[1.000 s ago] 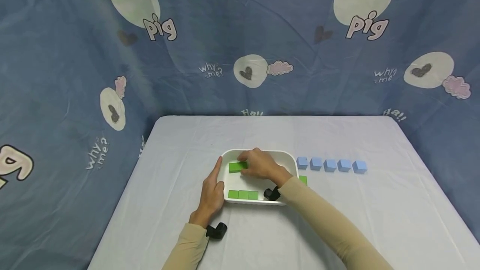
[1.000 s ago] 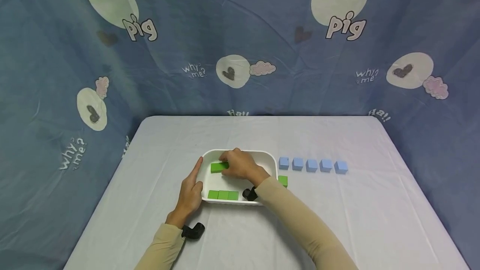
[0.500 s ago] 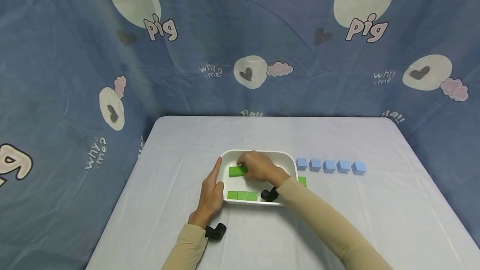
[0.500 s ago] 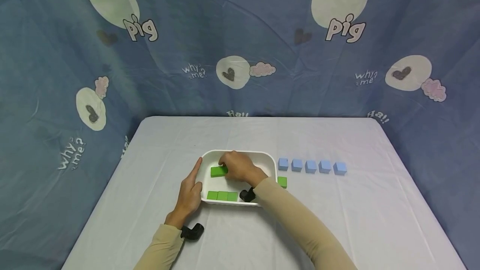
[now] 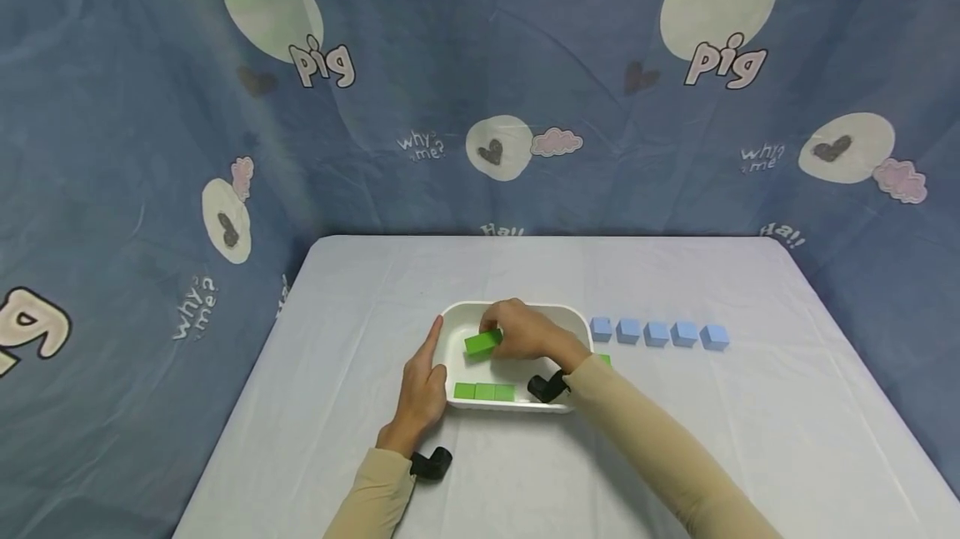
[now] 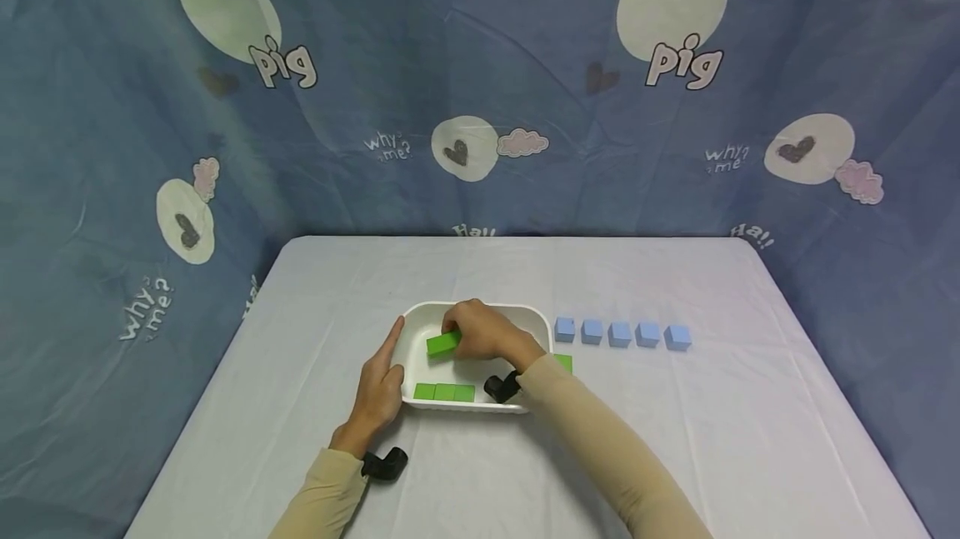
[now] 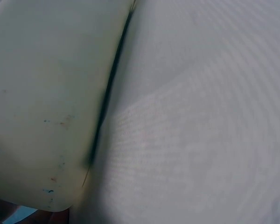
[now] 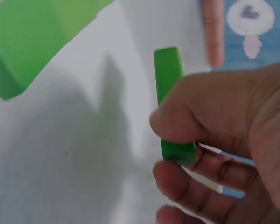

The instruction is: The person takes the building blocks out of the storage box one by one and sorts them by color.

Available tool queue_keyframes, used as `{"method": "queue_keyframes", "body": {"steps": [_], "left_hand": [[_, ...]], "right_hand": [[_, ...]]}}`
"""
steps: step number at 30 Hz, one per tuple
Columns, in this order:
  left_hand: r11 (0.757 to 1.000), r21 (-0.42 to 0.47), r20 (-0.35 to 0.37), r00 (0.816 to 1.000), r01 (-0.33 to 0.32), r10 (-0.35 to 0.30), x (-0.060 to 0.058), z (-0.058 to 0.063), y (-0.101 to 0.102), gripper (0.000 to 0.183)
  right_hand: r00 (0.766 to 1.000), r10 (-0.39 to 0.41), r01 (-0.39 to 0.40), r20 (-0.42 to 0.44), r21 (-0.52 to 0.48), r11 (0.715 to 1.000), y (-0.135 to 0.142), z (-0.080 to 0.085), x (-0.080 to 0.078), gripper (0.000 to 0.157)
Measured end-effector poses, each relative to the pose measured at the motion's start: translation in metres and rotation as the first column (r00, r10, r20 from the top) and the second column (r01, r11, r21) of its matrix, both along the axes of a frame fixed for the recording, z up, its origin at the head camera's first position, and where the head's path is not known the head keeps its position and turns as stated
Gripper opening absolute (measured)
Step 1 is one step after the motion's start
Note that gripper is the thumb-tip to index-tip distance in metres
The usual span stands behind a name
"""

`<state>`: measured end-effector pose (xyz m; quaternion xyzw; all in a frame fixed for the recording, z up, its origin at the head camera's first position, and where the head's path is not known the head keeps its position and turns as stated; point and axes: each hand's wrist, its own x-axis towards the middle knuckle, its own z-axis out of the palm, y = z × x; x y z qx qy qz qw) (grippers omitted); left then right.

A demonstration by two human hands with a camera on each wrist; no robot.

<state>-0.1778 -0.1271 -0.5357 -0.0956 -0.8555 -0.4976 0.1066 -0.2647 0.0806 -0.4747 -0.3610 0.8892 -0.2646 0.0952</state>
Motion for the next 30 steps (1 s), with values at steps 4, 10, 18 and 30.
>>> {"method": "queue_keyframes", "body": {"steps": [4,10,18,30], "left_hand": [[1.0,0.002,0.003,1.0,-0.001,0.001,0.0,0.001,0.001,0.074],[1.0,0.0,0.009,1.0,0.002,-0.002,0.0,0.0,0.002,0.075],[1.0,-0.001,0.005,1.0,-0.001,0.001,0.001,0.001,0.004,0.074],[1.0,0.004,0.007,1.0,-0.004,0.004,0.001,0.002,0.004,0.076]], "right_hand": [[0.999,-0.031,0.033,0.026,-0.06,0.998,0.011,0.008,0.001,0.031],[0.994,-0.075,0.082,0.075,-0.105,0.991,0.028,0.022,0.007,0.031],[0.986,-0.142,0.154,0.09,-0.152,0.976,0.058,0.037,0.016,0.035],[0.964,-0.256,0.265,0.069,-0.194,0.944,0.11,0.05,0.028,0.035]]}}
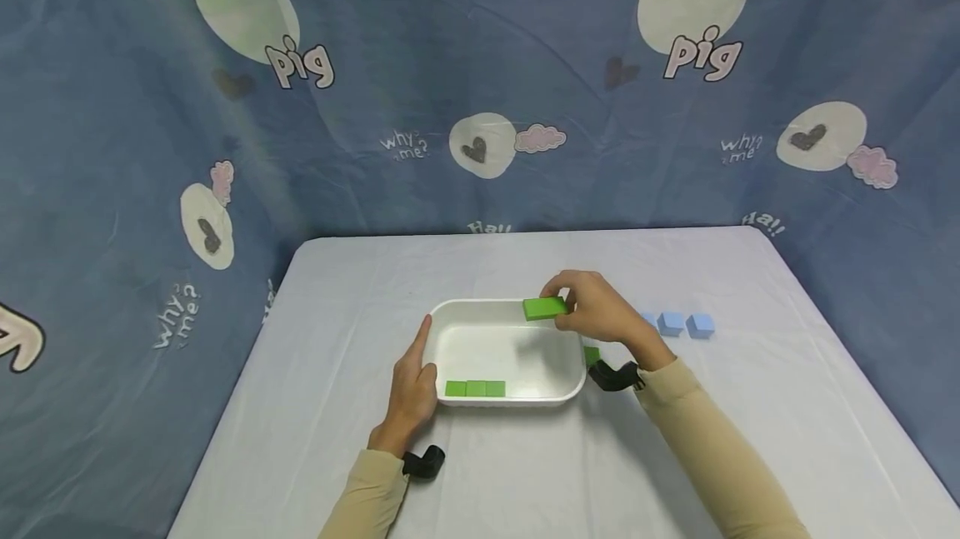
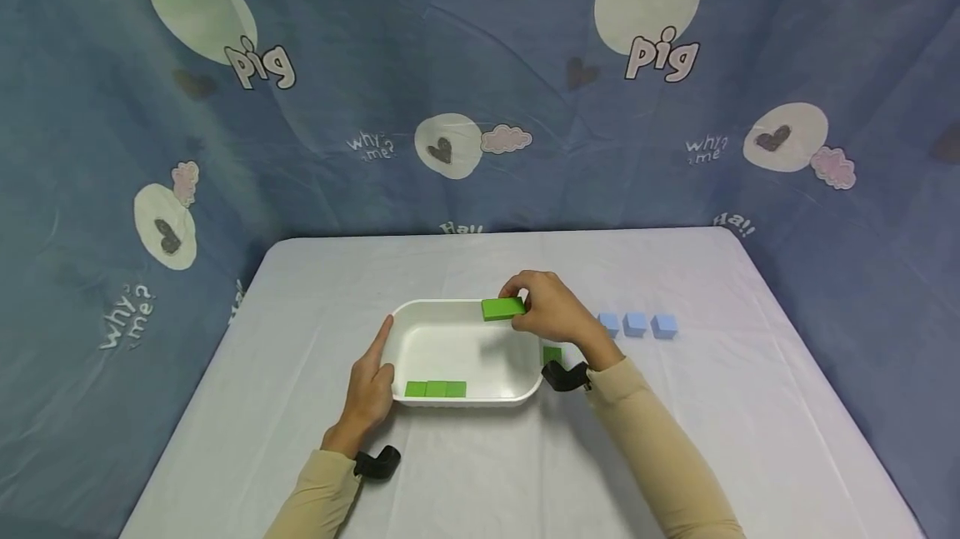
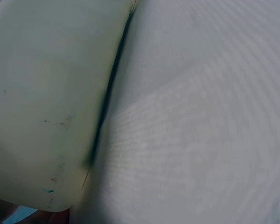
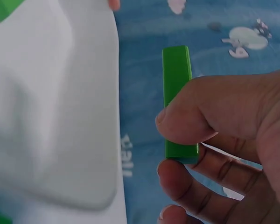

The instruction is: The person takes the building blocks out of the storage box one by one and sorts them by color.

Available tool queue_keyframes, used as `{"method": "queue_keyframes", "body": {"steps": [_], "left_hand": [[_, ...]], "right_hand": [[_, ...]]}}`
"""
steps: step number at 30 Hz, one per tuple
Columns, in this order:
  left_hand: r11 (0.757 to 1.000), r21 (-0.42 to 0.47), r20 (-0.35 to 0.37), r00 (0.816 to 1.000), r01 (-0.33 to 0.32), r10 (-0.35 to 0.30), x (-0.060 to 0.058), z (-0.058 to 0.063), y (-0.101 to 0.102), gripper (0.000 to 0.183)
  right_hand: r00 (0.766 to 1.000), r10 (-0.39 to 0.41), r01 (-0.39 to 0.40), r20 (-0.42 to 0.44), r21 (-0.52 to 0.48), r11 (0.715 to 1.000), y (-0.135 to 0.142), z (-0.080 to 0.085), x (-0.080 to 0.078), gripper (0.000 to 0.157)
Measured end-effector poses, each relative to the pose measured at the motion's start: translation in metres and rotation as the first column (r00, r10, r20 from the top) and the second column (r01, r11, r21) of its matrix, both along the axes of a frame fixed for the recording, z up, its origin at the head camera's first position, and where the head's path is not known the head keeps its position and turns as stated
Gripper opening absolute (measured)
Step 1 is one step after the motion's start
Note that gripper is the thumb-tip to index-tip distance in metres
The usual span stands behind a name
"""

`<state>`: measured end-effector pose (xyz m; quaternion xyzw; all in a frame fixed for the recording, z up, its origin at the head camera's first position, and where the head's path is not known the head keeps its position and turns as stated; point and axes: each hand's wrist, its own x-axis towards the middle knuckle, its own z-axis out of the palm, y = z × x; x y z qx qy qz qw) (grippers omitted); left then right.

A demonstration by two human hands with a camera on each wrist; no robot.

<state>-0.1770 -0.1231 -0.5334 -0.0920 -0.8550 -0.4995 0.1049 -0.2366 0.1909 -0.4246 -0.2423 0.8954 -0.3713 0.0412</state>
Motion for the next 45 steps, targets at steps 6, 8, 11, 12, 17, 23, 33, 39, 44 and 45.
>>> {"method": "queue_keyframes", "body": {"steps": [6,8,11,12,17,23,33,39,44,45], "left_hand": [[1.0,-0.011,0.0,1.0,-0.001,0.001,0.0,0.0,-0.001,0.077],[1.0,-0.018,-0.007,1.0,-0.002,0.002,0.0,0.0,-0.001,0.077],[1.0,-0.015,-0.014,1.0,0.001,-0.002,-0.001,0.003,-0.001,0.076],[1.0,-0.015,-0.017,1.0,0.001,-0.002,-0.002,0.003,-0.001,0.076],[1.0,-0.021,-0.015,1.0,0.006,-0.007,-0.004,0.005,-0.001,0.075],[1.0,-0.023,-0.008,1.0,0.011,-0.011,-0.004,0.004,0.001,0.075],[1.0,-0.007,-0.017,1.0,0.015,-0.016,-0.005,0.004,0.002,0.075],[1.0,-0.003,-0.005,1.0,0.01,-0.01,-0.004,0.002,0.003,0.075],[1.0,-0.007,0.005,1.0,0.014,-0.014,-0.003,0.0,0.003,0.075],[1.0,-0.008,0.006,1.0,0.015,-0.015,-0.002,-0.001,0.003,0.075]], "right_hand": [[0.998,-0.065,0.065,-0.008,0.019,0.998,0.027,-0.006,0.008,0.033],[0.997,-0.079,0.079,-0.009,0.024,0.997,0.036,-0.008,0.011,0.031],[0.995,-0.101,0.101,-0.009,0.033,0.994,0.048,-0.012,0.014,0.031],[0.994,-0.106,0.107,-0.008,0.036,0.994,0.053,-0.013,0.015,0.031],[0.989,-0.145,0.144,0.013,0.056,0.988,0.069,-0.021,0.023,0.032],[0.981,-0.191,0.188,0.031,0.069,0.98,0.084,-0.027,0.031,0.034],[0.976,-0.212,0.207,0.038,0.104,0.973,0.101,-0.042,0.039,0.033],[0.972,-0.23,0.226,0.036,0.103,0.969,0.107,-0.051,0.043,0.035],[0.966,-0.251,0.244,0.065,0.095,0.965,0.111,-0.062,0.049,0.035],[0.963,-0.257,0.249,0.076,0.096,0.964,0.112,-0.064,0.051,0.036]]}}
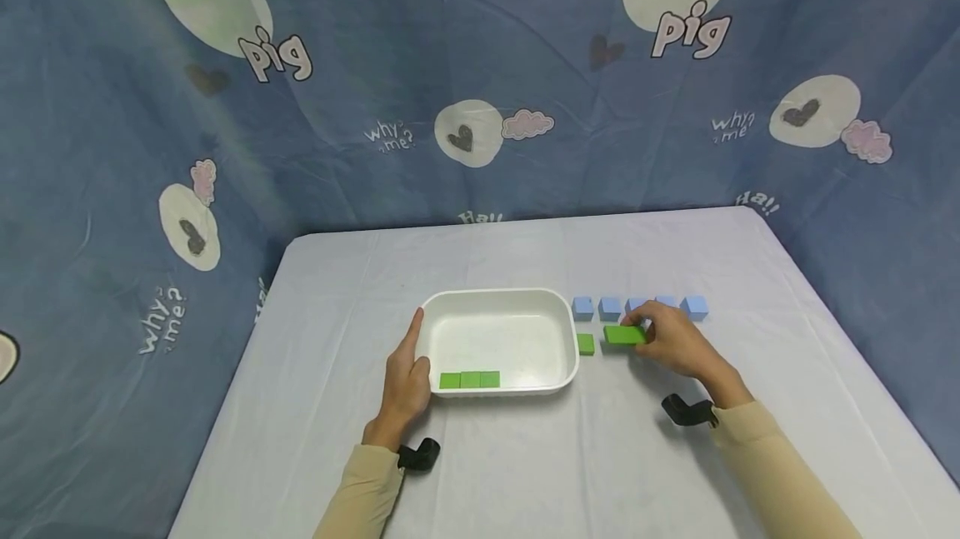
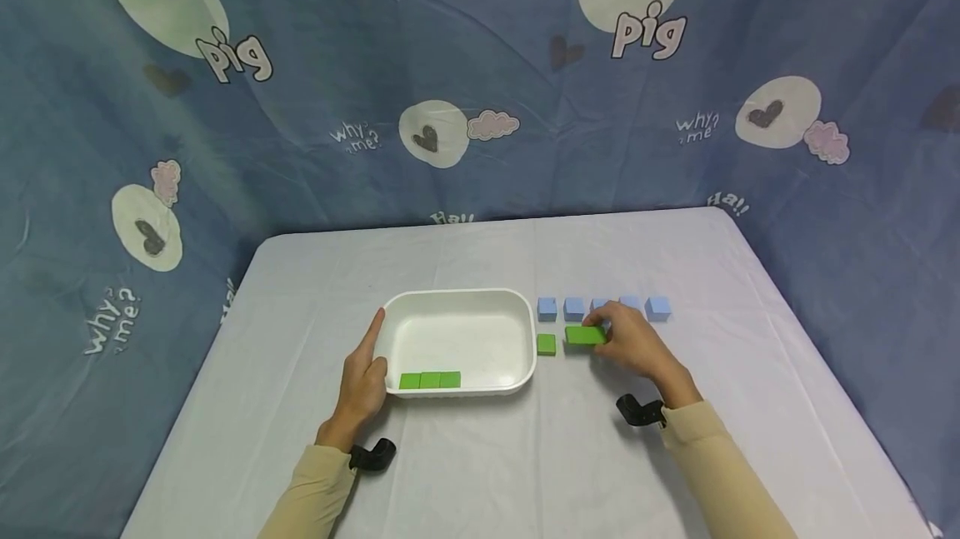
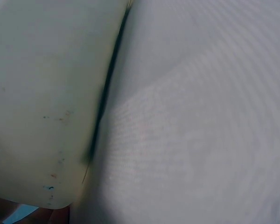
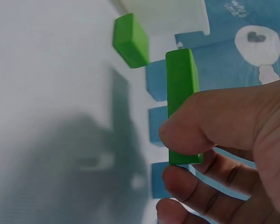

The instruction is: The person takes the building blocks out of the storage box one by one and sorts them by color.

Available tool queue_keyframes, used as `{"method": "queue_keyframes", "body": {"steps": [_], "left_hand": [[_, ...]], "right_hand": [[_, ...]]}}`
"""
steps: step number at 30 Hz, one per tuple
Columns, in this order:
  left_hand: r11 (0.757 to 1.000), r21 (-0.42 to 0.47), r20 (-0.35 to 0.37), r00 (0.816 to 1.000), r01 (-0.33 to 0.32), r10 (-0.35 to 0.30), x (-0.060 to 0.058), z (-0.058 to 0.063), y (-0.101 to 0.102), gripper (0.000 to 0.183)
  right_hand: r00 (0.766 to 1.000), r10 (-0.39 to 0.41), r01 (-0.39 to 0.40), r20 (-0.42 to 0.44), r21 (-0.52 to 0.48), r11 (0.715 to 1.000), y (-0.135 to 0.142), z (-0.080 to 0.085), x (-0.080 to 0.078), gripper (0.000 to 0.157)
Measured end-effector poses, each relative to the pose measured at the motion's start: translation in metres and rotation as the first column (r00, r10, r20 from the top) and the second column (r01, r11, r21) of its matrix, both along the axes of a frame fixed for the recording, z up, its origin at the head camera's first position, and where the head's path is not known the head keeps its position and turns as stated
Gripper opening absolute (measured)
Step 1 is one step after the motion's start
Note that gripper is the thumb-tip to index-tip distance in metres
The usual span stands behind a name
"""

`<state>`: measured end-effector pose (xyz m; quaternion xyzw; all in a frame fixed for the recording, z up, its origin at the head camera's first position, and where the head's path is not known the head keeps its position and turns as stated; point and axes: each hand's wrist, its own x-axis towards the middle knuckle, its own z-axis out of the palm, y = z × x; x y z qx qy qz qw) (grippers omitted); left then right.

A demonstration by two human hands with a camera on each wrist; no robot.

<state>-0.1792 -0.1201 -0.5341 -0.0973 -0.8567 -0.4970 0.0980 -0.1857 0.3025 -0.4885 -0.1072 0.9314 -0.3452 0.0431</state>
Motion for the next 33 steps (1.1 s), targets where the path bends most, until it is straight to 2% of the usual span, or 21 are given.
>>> {"method": "queue_keyframes", "body": {"steps": [6,10,16,20,26,33], "left_hand": [[1.0,0.003,0.003,1.0,-0.004,0.004,0.0,-0.001,0.0,0.075],[1.0,0.009,0.004,1.0,-0.007,0.007,-0.001,-0.002,-0.001,0.076],[1.0,0.0,0.003,1.0,-0.011,0.011,-0.002,-0.005,-0.002,0.076],[1.0,-0.002,0.005,1.0,-0.01,0.01,-0.002,-0.005,-0.002,0.076],[1.0,0.003,0.017,1.0,-0.005,0.005,0.0,-0.005,-0.002,0.076],[1.0,-0.003,0.012,1.0,-0.014,0.014,-0.002,-0.005,-0.003,0.076]], "right_hand": [[0.999,-0.019,0.019,0.038,0.002,1.0,0.002,-0.012,0.004,0.036],[0.999,-0.018,0.018,0.033,0.002,1.0,0.001,-0.018,0.004,0.036],[0.999,-0.039,0.039,0.026,0.014,0.999,0.0,-0.022,0.003,0.036],[1.0,-0.025,0.024,0.019,0.024,0.999,-0.001,-0.022,0.004,0.038],[0.999,-0.035,0.034,0.03,0.03,0.999,0.001,-0.011,0.005,0.043],[0.997,-0.026,0.026,-0.075,0.002,1.0,0.003,0.014,0.0,0.039]]}}
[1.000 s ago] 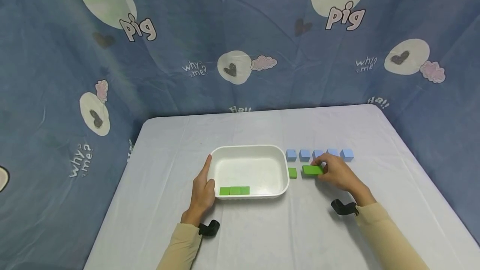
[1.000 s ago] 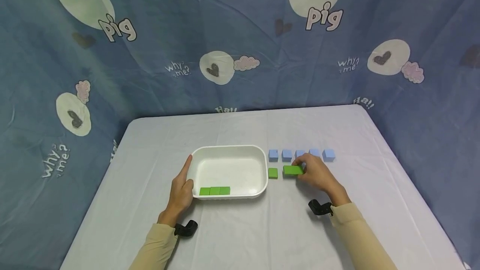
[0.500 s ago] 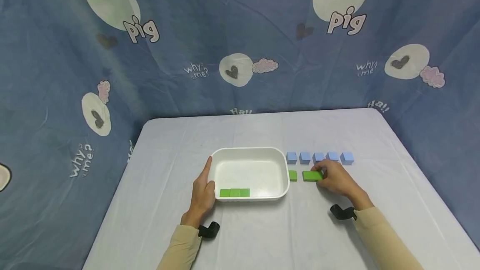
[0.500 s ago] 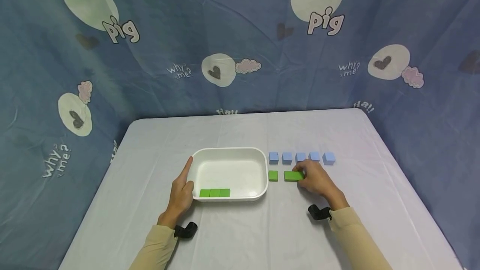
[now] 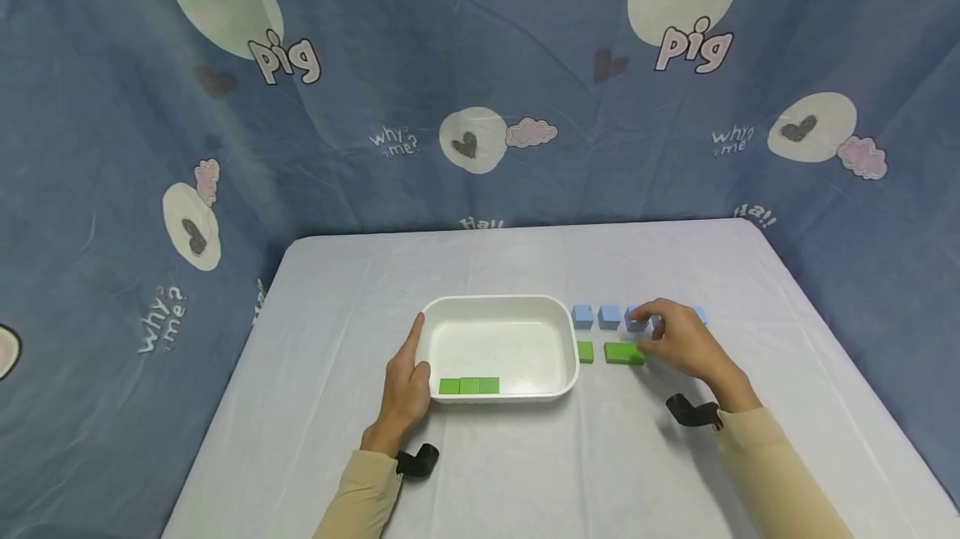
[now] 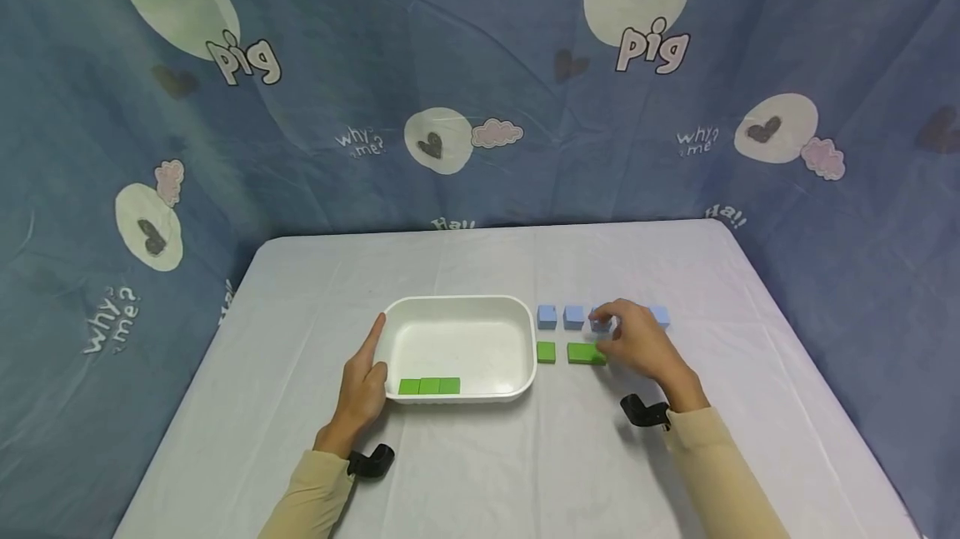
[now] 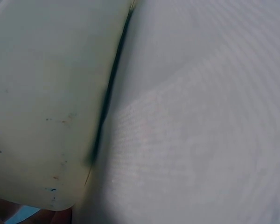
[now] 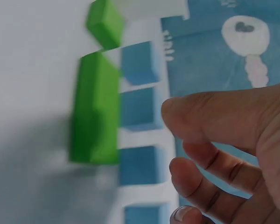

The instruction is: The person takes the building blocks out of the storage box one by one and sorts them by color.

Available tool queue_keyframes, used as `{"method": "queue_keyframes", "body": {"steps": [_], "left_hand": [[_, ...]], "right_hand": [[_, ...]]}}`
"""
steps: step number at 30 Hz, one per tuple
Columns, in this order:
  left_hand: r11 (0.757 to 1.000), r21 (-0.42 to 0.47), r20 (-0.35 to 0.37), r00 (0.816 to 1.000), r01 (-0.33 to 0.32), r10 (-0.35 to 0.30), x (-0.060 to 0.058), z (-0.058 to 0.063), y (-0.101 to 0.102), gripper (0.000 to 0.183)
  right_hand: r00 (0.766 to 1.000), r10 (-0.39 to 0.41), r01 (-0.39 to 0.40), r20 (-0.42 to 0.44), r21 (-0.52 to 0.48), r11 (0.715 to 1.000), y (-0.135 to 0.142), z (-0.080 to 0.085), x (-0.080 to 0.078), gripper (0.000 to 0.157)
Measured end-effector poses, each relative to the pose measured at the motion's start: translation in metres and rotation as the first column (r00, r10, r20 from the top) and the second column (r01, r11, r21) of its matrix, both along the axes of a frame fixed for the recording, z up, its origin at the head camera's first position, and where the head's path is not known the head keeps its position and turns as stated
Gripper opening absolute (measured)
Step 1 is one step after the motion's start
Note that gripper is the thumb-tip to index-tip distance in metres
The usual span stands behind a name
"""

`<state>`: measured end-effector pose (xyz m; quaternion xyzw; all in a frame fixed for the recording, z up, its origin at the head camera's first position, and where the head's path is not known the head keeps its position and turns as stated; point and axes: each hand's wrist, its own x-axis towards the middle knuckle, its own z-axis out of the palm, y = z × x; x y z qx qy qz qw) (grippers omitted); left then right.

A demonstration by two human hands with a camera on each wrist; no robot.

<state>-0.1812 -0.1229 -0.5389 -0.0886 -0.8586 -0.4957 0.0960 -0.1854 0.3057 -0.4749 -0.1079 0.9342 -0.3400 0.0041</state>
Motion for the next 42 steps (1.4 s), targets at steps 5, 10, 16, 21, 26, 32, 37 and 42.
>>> {"method": "queue_keyframes", "body": {"steps": [5,10,16,21,26,32,37,42], "left_hand": [[1.0,0.009,0.001,1.0,0.004,-0.004,0.0,0.001,-0.001,0.076],[1.0,0.006,0.004,1.0,0.004,-0.004,0.001,0.001,-0.002,0.076],[1.0,0.009,-0.002,1.0,0.008,-0.008,0.001,0.001,-0.002,0.077],[1.0,0.003,-0.012,1.0,0.009,-0.009,0.0,0.0,-0.003,0.077],[1.0,0.004,-0.018,1.0,0.006,-0.006,-0.001,0.0,-0.004,0.077],[1.0,0.008,-0.013,1.0,0.005,-0.005,-0.001,0.001,-0.003,0.077],[1.0,0.007,-0.014,1.0,0.005,-0.005,-0.001,0.001,-0.002,0.077],[1.0,0.02,-0.013,1.0,0.01,-0.01,0.0,0.002,-0.002,0.077]], "right_hand": [[0.998,0.016,-0.017,-0.063,-0.021,1.0,-0.012,0.015,-0.008,0.036],[0.994,0.036,-0.042,-0.102,-0.052,0.998,-0.029,0.026,-0.017,0.039],[0.994,0.053,-0.063,-0.096,-0.101,0.993,-0.05,0.035,-0.027,0.041],[0.991,0.081,-0.095,-0.105,-0.138,0.986,-0.065,0.038,-0.034,0.041],[0.986,0.114,-0.132,-0.119,-0.158,0.978,-0.084,0.042,-0.041,0.04],[0.971,0.195,-0.216,-0.136,-0.167,0.962,-0.11,0.041,-0.051,0.04],[0.962,0.246,-0.264,-0.121,-0.167,0.95,-0.128,0.037,-0.059,0.039],[0.947,0.293,-0.309,-0.129,-0.129,0.942,-0.147,0.036,-0.067,0.037]]}}
